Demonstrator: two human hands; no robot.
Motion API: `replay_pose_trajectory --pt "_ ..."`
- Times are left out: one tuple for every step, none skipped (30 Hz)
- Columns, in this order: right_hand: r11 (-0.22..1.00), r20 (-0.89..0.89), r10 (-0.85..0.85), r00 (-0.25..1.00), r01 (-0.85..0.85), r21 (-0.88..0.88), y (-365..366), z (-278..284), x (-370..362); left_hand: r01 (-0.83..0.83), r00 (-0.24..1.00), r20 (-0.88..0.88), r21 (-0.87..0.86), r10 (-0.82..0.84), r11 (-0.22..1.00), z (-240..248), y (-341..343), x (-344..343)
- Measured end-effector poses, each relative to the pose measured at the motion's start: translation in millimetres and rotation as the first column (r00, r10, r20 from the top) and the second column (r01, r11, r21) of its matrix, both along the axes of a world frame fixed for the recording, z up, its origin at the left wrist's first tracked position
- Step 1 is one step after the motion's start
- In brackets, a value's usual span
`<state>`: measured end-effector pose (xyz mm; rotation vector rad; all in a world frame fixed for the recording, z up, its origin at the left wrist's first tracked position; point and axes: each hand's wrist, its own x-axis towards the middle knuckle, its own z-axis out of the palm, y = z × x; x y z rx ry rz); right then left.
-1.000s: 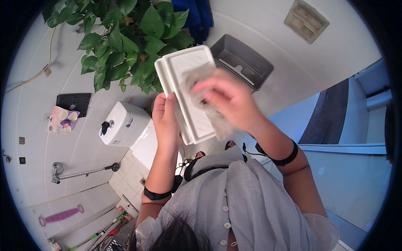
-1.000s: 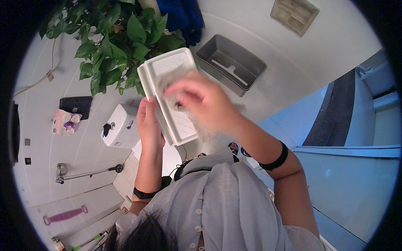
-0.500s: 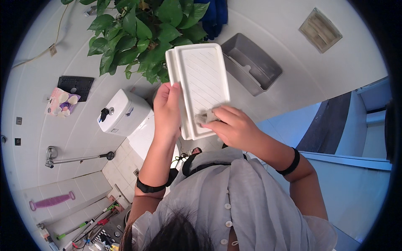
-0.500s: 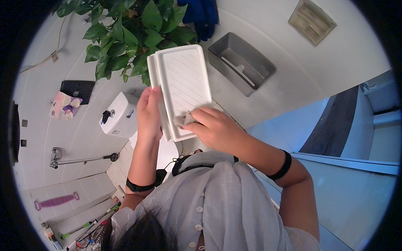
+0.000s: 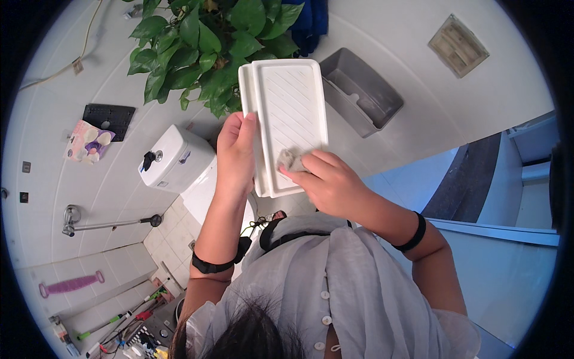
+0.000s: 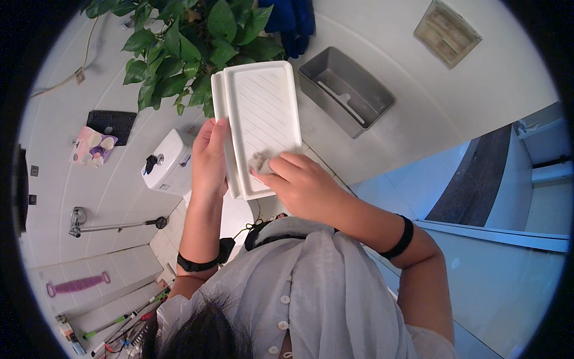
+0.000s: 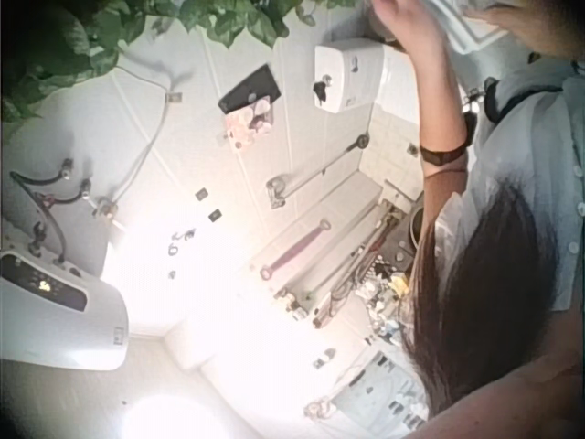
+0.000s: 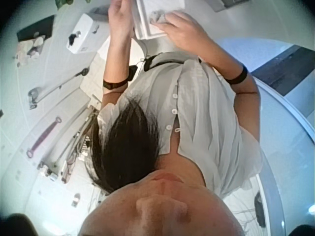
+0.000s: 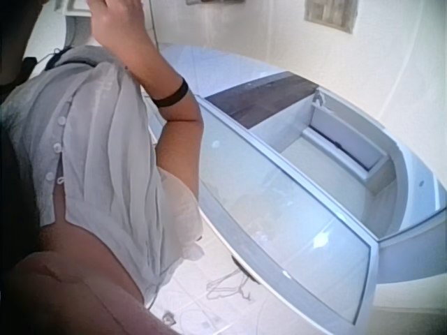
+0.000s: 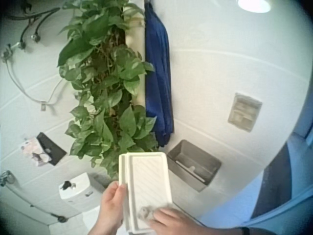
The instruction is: The person wipes and cleans a small plastic container lid and a wall-mounted tissue box dispenser inside a bathroom using a rag.
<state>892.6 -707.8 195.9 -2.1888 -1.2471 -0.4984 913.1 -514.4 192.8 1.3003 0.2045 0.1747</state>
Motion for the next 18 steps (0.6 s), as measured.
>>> replay_pose_trajectory --pt "0.999 -0.007 0.045 0.999 -0.045 0.018 -5 -6 0 -0.002 1.0 -0.001 -0.001 0.002 1.0 1 1 -2" --pt "0.995 -0.011 0.09 0.996 -0.09 0.034 -10 -10 1 -0.024 0.999 -0.031 0.006 0.024 1.0 7 1 -3" --pt "0.995 -0.009 0.093 0.996 -0.093 0.031 -15 -13 2 -0.045 0.997 -0.062 0.014 0.046 0.999 10 0 -3" --pt "0.993 -0.018 0.113 0.993 -0.112 0.025 -19 -16 3 -0.047 0.997 -0.061 0.011 0.048 0.999 8 -1 -1" --pt "0.991 -0.031 0.132 0.991 -0.132 0.021 -20 -15 1 -0.039 0.998 -0.04 0.01 0.039 0.999 5 -1 0" --pt "0.991 -0.033 0.134 0.99 -0.133 0.019 -19 -13 1 -0.029 0.999 -0.02 0.009 0.029 1.0 2 -1 0" --pt "0.995 -0.053 0.098 0.994 -0.098 0.011 -16 -9 0 -0.034 0.999 -0.031 0.011 0.034 0.999 -1 1 1" --pt "0.998 -0.07 0.061 0.996 -0.061 0.004 -12 -6 1 -0.034 0.999 -0.03 0.012 0.034 0.999 -2 -1 1" --pt "0.998 -0.069 0.061 0.996 -0.06 0.005 -8 -6 1 -0.013 0.999 -0.038 -0.001 0.013 1.0 -3 -5 -1" --pt "0.999 -0.054 0.044 0.998 -0.044 -0.007 -2 -6 1 0.007 0.999 -0.045 -0.014 -0.008 1.0 -3 -9 -2" --pt "0.999 -0.041 0.025 0.999 -0.026 -0.02 0 -7 0 -0.003 0.998 -0.061 -0.054 0.0 0.999 -2 -13 -2" --pt "1.0 -0.041 0.022 0.999 -0.023 -0.02 -1 -8 0 -0.001 0.998 -0.06 -0.054 -0.003 0.999 -1 -13 -2" --pt "0.999 -0.036 0.048 0.998 -0.049 -0.006 -5 -9 -1 -0.002 0.996 -0.085 -0.054 -0.002 0.999 1 -11 -2" --pt "0.997 -0.031 0.079 0.996 -0.079 0.006 -9 -10 0 -0.009 0.994 -0.108 -0.056 0.003 0.998 1 -10 -1" --pt "0.997 -0.03 0.082 0.996 -0.082 0.004 -15 -13 0 -0.035 0.994 -0.101 -0.012 0.034 0.999 -4 -4 1" --pt "0.995 -0.055 0.102 0.993 -0.103 0.001 -21 -18 -1 -0.038 0.994 -0.101 -0.015 0.036 0.999 -5 -2 2" --pt "0.992 -0.082 0.123 0.989 -0.124 -0.002 -26 -20 -2 -0.023 0.997 -0.079 -0.022 0.022 0.999 -5 -1 1" --pt "0.992 -0.085 0.126 0.988 -0.127 -0.005 -28 -21 -2 -0.008 0.998 -0.057 -0.029 0.007 1.0 -6 -1 0"
